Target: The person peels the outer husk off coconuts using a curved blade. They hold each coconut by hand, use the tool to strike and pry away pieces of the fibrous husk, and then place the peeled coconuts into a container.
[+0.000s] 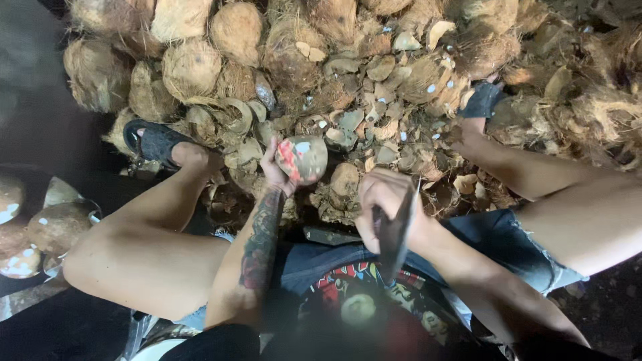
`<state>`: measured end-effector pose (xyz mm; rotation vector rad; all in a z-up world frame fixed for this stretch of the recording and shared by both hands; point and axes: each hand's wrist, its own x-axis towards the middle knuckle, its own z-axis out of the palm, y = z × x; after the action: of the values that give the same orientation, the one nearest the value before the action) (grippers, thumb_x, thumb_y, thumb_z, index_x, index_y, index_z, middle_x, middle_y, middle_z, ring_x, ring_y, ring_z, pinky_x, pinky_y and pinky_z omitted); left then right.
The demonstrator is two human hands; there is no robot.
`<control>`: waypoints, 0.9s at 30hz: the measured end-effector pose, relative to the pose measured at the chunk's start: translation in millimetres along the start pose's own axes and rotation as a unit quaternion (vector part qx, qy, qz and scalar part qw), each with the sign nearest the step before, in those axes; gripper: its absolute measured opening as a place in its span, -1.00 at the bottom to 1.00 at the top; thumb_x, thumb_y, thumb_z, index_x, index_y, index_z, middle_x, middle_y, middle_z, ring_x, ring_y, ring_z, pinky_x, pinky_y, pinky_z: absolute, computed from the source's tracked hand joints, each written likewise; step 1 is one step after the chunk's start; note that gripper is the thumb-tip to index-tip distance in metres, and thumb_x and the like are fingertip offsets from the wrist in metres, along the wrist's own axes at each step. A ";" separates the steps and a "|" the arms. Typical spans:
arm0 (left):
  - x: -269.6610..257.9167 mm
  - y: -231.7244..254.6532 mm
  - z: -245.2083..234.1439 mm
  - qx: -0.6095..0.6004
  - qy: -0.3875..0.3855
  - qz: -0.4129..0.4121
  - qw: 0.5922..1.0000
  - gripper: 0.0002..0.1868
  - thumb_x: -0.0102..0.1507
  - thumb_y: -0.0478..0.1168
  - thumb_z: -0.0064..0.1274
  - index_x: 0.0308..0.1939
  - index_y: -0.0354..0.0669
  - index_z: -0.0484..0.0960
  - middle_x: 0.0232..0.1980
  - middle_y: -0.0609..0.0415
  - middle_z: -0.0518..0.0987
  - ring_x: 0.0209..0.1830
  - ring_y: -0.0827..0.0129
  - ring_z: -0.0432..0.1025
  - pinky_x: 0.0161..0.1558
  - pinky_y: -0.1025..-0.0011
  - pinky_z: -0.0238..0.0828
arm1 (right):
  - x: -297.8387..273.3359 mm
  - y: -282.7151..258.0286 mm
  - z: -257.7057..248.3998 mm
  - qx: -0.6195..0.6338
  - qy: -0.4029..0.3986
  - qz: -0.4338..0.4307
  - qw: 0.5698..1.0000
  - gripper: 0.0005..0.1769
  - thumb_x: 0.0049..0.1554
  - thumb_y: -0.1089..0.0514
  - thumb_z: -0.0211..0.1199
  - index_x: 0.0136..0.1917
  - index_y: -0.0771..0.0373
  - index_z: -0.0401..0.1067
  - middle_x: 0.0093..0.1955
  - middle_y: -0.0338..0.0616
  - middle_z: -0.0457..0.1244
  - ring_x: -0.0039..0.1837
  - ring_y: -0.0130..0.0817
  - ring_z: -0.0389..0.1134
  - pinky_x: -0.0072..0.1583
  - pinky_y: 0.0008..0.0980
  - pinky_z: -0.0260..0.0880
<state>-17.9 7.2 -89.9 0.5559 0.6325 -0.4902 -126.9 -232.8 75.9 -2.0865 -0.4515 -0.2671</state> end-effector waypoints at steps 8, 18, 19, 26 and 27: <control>24.4 16.4 -3.8 -0.085 0.115 0.084 0.986 -0.39 0.04 0.15 0.44 -0.03 -0.21 0.72 0.02 -0.19 0.73 0.03 -0.20 0.64 0.15 -0.23 0.63 | 5.9 21.1 30.7 -0.019 -0.273 0.477 0.835 -0.55 0.06 0.10 0.18 0.02 0.55 0.55 -0.02 0.49 0.41 0.25 0.37 0.44 0.18 0.28 0.35; -33.2 25.1 78.8 -0.137 0.067 0.030 0.988 -0.38 0.12 0.21 0.34 -0.07 -0.29 0.69 -0.11 -0.18 0.73 -0.18 -0.05 0.68 -0.11 -0.03 0.74 | 25.4 26.0 29.0 -0.115 -0.361 0.322 0.868 -0.44 0.06 0.09 0.22 0.34 0.19 0.36 0.05 0.24 0.44 0.16 0.27 0.50 0.22 0.24 0.48; -53.9 31.4 99.6 -0.120 0.047 0.012 0.992 -0.23 0.10 0.35 0.24 0.04 -0.27 0.66 -0.03 -0.21 0.71 -0.10 -0.09 0.66 -0.04 -0.10 0.70 | 16.4 48.5 36.0 -0.086 -0.316 0.434 0.839 -0.47 -0.02 0.11 0.16 0.22 0.29 0.44 0.04 0.26 0.44 0.07 0.20 0.53 0.17 0.24 0.48; -23.1 49.7 54.4 -0.024 -0.385 -0.045 0.921 0.17 0.21 0.60 -0.10 0.58 -0.25 0.30 0.48 -0.45 0.42 0.53 -0.28 0.31 0.48 -0.37 0.22 | 31.1 79.3 26.3 -0.134 -0.252 0.470 0.835 -0.34 0.05 0.03 0.26 0.37 0.33 0.32 0.19 0.48 0.35 0.30 0.44 0.40 0.24 0.40 0.40; -21.5 52.1 41.8 -0.022 -0.389 -0.042 0.920 0.17 0.21 0.60 -0.10 0.58 -0.25 0.30 0.48 -0.45 0.42 0.53 -0.28 0.31 0.48 -0.37 0.22 | 25.8 97.4 33.7 -0.135 -0.249 0.467 0.838 -0.34 0.05 0.03 0.26 0.37 0.33 0.32 0.19 0.48 0.35 0.30 0.44 0.40 0.24 0.40 0.40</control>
<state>14.3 25.8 -30.5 0.2507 -0.0973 -0.7201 -62.3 -245.4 -7.6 -2.3846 0.3738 0.8496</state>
